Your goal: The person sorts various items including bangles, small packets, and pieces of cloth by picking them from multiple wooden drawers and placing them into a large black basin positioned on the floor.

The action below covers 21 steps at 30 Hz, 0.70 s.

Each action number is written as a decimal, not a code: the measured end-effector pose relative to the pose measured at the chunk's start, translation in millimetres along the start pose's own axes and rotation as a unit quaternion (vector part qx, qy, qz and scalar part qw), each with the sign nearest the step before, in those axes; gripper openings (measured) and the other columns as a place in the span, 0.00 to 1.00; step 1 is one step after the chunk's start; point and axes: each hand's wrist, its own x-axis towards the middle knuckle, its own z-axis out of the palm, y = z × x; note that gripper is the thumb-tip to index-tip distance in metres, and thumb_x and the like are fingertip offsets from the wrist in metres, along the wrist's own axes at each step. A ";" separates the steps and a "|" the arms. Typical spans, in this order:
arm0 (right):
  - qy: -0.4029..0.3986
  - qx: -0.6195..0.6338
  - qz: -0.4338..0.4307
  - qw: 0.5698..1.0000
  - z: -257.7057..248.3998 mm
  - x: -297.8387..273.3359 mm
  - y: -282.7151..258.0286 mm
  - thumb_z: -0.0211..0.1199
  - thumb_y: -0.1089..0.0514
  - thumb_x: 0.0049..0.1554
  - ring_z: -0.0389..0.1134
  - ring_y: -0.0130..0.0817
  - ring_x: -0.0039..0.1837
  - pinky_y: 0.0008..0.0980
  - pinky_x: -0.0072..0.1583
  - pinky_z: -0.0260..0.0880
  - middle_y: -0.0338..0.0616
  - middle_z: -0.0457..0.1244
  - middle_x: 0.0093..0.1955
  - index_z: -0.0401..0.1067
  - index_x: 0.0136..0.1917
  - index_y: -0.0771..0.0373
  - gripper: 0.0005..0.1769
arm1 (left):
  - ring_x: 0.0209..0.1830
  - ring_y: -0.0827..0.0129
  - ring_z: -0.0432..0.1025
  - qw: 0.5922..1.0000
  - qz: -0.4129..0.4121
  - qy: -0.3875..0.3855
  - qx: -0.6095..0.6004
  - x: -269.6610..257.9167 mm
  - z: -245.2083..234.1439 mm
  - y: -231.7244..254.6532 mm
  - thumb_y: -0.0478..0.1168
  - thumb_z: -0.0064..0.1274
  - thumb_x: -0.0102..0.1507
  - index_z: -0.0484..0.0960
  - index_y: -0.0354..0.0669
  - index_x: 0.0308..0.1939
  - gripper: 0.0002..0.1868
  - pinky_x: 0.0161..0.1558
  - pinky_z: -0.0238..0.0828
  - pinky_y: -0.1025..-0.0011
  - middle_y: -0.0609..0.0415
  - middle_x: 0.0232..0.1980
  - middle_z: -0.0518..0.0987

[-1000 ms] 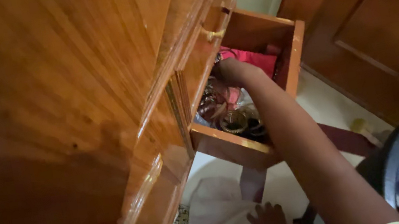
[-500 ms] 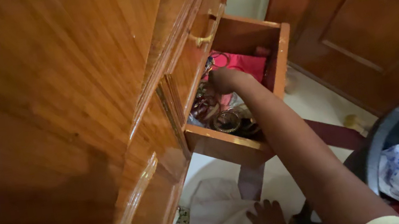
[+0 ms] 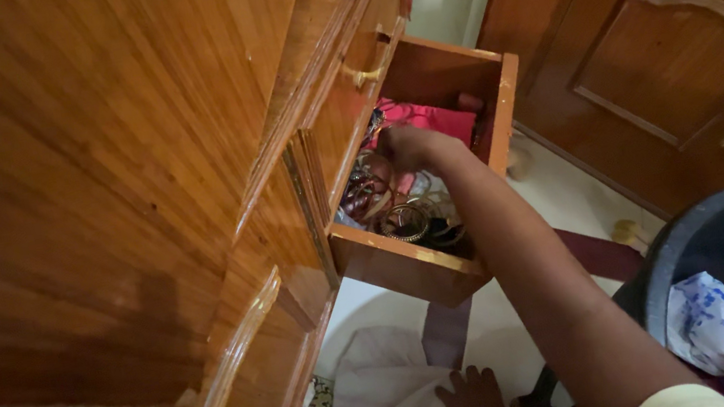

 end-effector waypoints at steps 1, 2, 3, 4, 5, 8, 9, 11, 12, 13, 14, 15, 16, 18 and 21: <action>-0.003 0.001 0.000 1.000 2.4 1.0 -0.2 0.75 0.72 0.35 0.75 0.41 0.52 0.42 0.52 0.76 0.50 0.74 0.49 0.79 0.52 0.66 0.28 | 0.72 0.35 0.54 1.000 0.005 0.004 -0.003 1.3 0.1 -0.7 0.62 0.53 0.64 0.68 0.33 0.65 0.38 0.64 0.47 0.23 0.35 0.67 0.64; 0.014 -0.017 0.009 1.000 3.4 2.3 0.0 0.75 0.69 0.39 0.75 0.41 0.51 0.42 0.51 0.76 0.49 0.73 0.49 0.79 0.53 0.66 0.26 | 0.72 0.34 0.54 1.000 0.013 0.009 -0.002 2.2 -0.4 -2.1 0.61 0.53 0.64 0.67 0.33 0.65 0.38 0.63 0.47 0.22 0.35 0.69 0.63; 0.031 -0.035 0.018 0.999 4.2 4.0 0.1 0.75 0.67 0.42 0.75 0.41 0.50 0.42 0.50 0.76 0.49 0.73 0.48 0.79 0.53 0.65 0.23 | 0.72 0.34 0.54 1.000 0.013 0.008 -0.001 1.3 -0.2 -2.6 0.61 0.53 0.64 0.67 0.33 0.65 0.38 0.63 0.47 0.22 0.35 0.69 0.63; 0.032 -0.035 0.019 0.999 2.8 7.0 -0.2 0.75 0.67 0.42 0.75 0.41 0.50 0.42 0.50 0.76 0.49 0.73 0.48 0.79 0.53 0.65 0.23 | 0.72 0.34 0.54 1.000 0.014 -0.004 -0.001 0.5 -0.6 -1.9 0.61 0.52 0.65 0.67 0.33 0.65 0.38 0.64 0.47 0.22 0.34 0.69 0.63; 0.031 -0.109 0.002 0.994 0.7 11.5 -1.0 0.78 0.65 0.42 0.73 0.43 0.51 0.42 0.51 0.74 0.50 0.72 0.50 0.78 0.54 0.64 0.25 | 0.72 0.34 0.54 1.000 0.014 -0.016 -0.002 -0.3 -1.4 -1.5 0.61 0.51 0.66 0.67 0.33 0.65 0.37 0.64 0.46 0.23 0.34 0.70 0.63; 0.012 -0.080 0.007 0.997 5.0 13.4 9.3 0.78 0.64 0.42 0.73 0.45 0.54 0.42 0.53 0.75 0.52 0.72 0.52 0.78 0.55 0.65 0.26 | 0.72 0.33 0.53 0.999 0.014 0.033 -0.006 -6.3 -1.8 1.1 0.60 0.51 0.65 0.67 0.34 0.65 0.36 0.64 0.44 0.22 0.34 0.70 0.63; -0.002 0.022 0.027 0.999 6.4 13.3 13.4 0.75 0.66 0.42 0.76 0.44 0.55 0.42 0.53 0.79 0.52 0.74 0.52 0.80 0.56 0.66 0.26 | 0.72 0.33 0.53 0.999 0.014 0.031 -0.006 -9.0 -3.1 1.1 0.60 0.51 0.65 0.67 0.34 0.65 0.36 0.64 0.44 0.22 0.34 0.70 0.63; 0.035 0.015 0.013 0.999 7.6 16.6 15.7 0.76 0.66 0.42 0.73 0.45 0.59 0.43 0.56 0.76 0.52 0.70 0.57 0.72 0.64 0.64 0.35 | 0.71 0.34 0.55 1.000 0.018 0.003 -0.011 -11.5 -8.5 0.4 0.58 0.50 0.66 0.68 0.33 0.64 0.34 0.64 0.46 0.23 0.34 0.67 0.65; 0.071 0.008 -0.002 0.997 7.9 17.1 15.3 0.77 0.66 0.43 0.70 0.46 0.63 0.44 0.59 0.74 0.51 0.67 0.62 0.64 0.71 0.61 0.44 | 0.71 0.34 0.55 1.000 0.019 0.003 -0.011 -12.0 -10.6 1.0 0.58 0.50 0.66 0.68 0.33 0.64 0.34 0.64 0.46 0.23 0.34 0.67 0.65; 0.071 0.009 -0.001 0.997 6.5 18.3 13.4 0.77 0.66 0.43 0.70 0.46 0.63 0.44 0.59 0.74 0.51 0.67 0.62 0.64 0.71 0.61 0.44 | 0.71 0.34 0.55 1.000 0.018 0.006 -0.010 -11.5 -12.3 1.9 0.58 0.50 0.67 0.68 0.33 0.64 0.34 0.63 0.46 0.23 0.33 0.66 0.64; 0.066 -0.007 0.000 0.998 5.1 19.9 11.0 0.78 0.67 0.38 0.69 0.48 0.63 0.44 0.58 0.75 0.51 0.65 0.64 0.57 0.75 0.59 0.55 | 0.70 0.33 0.55 1.000 0.017 0.007 -0.009 -12.5 -12.1 2.7 0.59 0.51 0.67 0.67 0.33 0.64 0.34 0.63 0.46 0.23 0.33 0.66 0.64; 0.061 -0.023 0.001 0.998 4.6 20.8 10.0 0.80 0.69 0.33 0.67 0.49 0.64 0.45 0.57 0.76 0.52 0.62 0.65 0.50 0.78 0.57 0.65 | 0.70 0.33 0.55 1.000 0.017 0.006 -0.009 -14.7 -10.6 2.8 0.59 0.51 0.67 0.67 0.33 0.64 0.34 0.63 0.46 0.23 0.33 0.66 0.64; 0.061 -0.023 0.001 0.998 5.2 21.8 10.6 0.80 0.69 0.33 0.67 0.49 0.64 0.45 0.57 0.76 0.52 0.62 0.65 0.50 0.78 0.57 0.65 | 0.70 0.35 0.56 0.999 0.021 0.033 -0.012 -16.6 -8.7 3.2 0.58 0.51 0.66 0.69 0.33 0.63 0.34 0.63 0.47 0.23 0.34 0.65 0.66; 0.111 -0.116 -0.002 0.987 9.2 27.6 15.2 0.78 0.55 0.48 0.70 0.55 0.63 0.45 0.60 0.72 0.59 0.68 0.62 0.54 0.77 0.64 0.51 | 0.70 0.36 0.57 0.998 0.023 0.059 -0.015 -17.9 -4.6 2.9 0.58 0.52 0.65 0.70 0.34 0.62 0.33 0.63 0.48 0.24 0.36 0.64 0.67; 0.091 -0.165 0.033 0.981 15.3 46.6 27.3 0.79 0.50 0.44 0.69 0.50 0.63 0.44 0.61 0.71 0.51 0.68 0.61 0.65 0.70 0.58 0.43 | 0.70 0.36 0.57 0.996 0.023 0.082 -0.027 -13.3 2.5 0.4 0.57 0.53 0.63 0.71 0.34 0.62 0.33 0.64 0.48 0.24 0.37 0.65 0.68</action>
